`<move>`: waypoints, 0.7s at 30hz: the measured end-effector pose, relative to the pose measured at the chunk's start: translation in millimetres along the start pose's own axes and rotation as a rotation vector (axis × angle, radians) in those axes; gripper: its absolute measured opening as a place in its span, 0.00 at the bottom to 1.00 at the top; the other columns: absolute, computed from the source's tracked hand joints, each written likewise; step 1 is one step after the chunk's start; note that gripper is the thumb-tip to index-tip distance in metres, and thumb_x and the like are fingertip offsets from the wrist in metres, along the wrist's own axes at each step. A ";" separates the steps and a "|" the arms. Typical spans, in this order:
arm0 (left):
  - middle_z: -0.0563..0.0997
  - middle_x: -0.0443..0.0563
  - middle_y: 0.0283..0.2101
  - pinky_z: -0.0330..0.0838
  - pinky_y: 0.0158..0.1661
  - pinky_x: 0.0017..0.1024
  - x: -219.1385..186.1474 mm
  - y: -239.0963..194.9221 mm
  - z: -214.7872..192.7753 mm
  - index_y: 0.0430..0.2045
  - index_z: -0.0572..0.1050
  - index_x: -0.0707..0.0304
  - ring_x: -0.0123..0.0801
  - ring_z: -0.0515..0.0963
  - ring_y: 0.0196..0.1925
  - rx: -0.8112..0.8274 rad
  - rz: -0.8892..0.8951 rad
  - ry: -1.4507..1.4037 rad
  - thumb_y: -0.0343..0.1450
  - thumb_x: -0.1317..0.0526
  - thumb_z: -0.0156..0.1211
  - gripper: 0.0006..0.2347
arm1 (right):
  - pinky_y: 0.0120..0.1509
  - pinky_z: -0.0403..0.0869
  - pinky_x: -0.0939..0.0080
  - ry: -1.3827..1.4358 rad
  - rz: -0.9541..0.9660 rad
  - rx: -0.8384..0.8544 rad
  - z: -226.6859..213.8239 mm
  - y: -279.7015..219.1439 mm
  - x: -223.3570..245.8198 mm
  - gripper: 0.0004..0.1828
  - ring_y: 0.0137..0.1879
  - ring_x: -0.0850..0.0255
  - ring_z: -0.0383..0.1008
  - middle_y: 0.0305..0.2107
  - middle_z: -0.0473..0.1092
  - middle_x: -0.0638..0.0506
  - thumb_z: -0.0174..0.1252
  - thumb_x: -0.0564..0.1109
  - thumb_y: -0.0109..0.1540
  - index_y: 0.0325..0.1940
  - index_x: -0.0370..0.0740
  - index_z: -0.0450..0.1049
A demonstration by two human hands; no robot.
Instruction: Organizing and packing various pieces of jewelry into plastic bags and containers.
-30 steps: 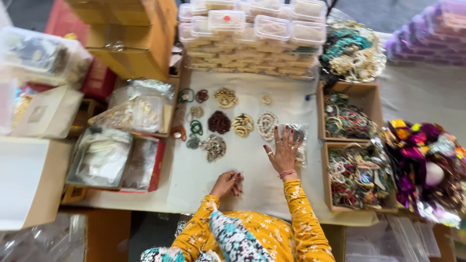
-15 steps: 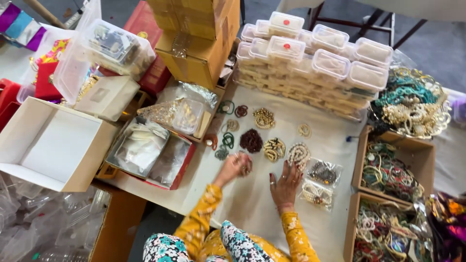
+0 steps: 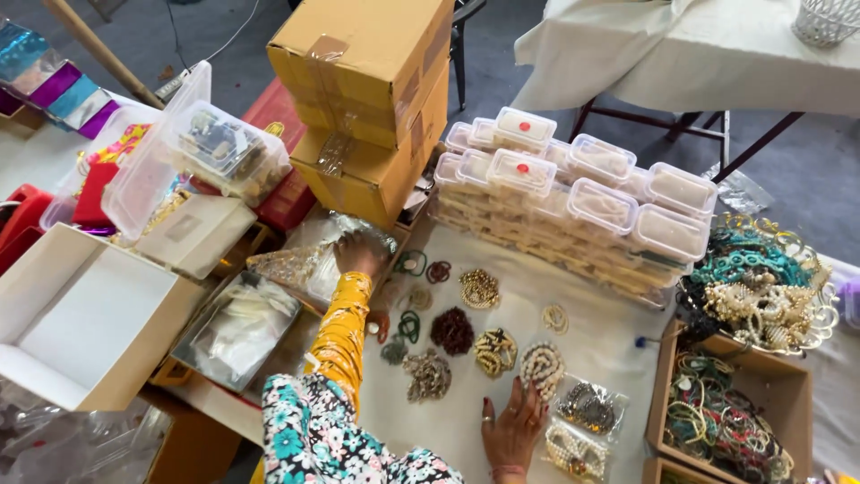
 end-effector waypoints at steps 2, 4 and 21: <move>0.71 0.66 0.63 0.51 0.64 0.55 1.4 -1.3 19.7 0.57 0.74 0.69 0.57 0.65 0.67 0.032 0.043 0.099 0.57 0.41 0.68 0.37 | 0.79 0.50 0.41 -0.009 0.007 0.019 2.0 4.0 -0.5 0.41 0.74 0.46 0.53 0.66 0.56 0.40 0.58 0.60 0.59 0.71 0.41 0.58; 0.70 0.61 0.65 0.46 0.66 0.56 4.6 -3.5 37.4 0.55 0.75 0.68 0.53 0.62 0.70 0.065 0.088 0.201 0.59 0.41 0.66 0.35 | 0.78 0.50 0.41 -0.016 0.017 0.040 3.4 4.0 -1.0 0.41 0.74 0.46 0.52 0.66 0.56 0.40 0.57 0.60 0.59 0.71 0.41 0.57; 0.85 0.53 0.38 0.63 0.61 0.48 9.1 -10.1 -69.6 0.28 0.84 0.55 0.47 0.81 0.43 -0.178 0.000 -0.461 0.68 0.53 0.66 0.08 | 0.78 0.50 0.43 -0.019 0.003 0.098 1.0 -4.1 -3.9 0.44 0.73 0.47 0.49 0.65 0.51 0.40 0.53 0.63 0.59 0.73 0.42 0.49</move>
Point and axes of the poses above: each hand's wrist, its own y-axis towards the middle knuckle, its own z-axis out of the palm, x = y × z, the point moved 4 cm from there along y, towards the middle knuckle
